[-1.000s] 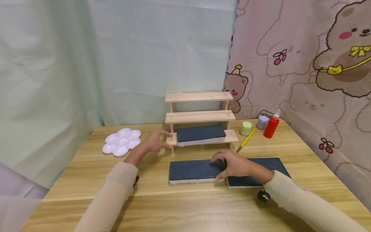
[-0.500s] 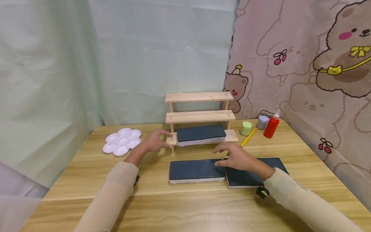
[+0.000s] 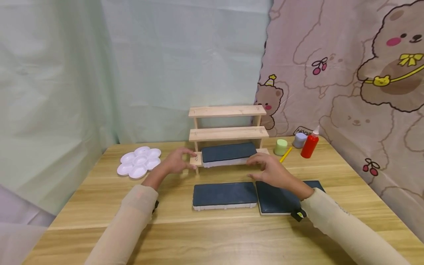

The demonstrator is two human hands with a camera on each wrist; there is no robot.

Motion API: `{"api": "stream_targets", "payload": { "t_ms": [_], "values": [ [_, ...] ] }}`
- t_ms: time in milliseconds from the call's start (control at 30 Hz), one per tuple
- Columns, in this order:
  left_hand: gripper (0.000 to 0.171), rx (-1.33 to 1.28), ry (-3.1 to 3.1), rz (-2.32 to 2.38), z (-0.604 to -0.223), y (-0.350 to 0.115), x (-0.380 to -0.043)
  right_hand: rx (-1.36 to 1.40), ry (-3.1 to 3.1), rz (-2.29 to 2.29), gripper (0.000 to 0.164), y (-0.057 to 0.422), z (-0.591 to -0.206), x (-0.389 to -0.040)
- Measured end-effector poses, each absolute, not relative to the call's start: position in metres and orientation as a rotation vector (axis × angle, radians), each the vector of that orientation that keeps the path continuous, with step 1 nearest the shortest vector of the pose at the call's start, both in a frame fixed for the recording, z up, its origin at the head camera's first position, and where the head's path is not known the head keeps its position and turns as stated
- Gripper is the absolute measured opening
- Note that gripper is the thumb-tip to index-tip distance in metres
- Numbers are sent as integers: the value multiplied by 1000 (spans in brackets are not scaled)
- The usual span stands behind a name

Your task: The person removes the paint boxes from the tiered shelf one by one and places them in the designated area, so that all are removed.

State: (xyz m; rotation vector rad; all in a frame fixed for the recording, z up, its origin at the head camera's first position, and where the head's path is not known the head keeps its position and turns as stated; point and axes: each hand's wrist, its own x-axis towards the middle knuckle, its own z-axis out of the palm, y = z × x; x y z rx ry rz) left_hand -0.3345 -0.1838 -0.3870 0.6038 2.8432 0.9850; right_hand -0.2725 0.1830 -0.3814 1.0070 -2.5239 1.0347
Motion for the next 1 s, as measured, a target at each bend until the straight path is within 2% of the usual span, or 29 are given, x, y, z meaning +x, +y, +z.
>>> {"api": "stream_targets", "payload": {
  "t_ms": [633, 1000],
  "values": [
    [48, 598, 2831, 994, -387, -185, -334, 924, -2592, 920, 42, 187, -367, -284],
    [49, 613, 2840, 981, -388, -185, -334, 900, -2709, 856, 54, 186, -359, -297]
  ]
}}
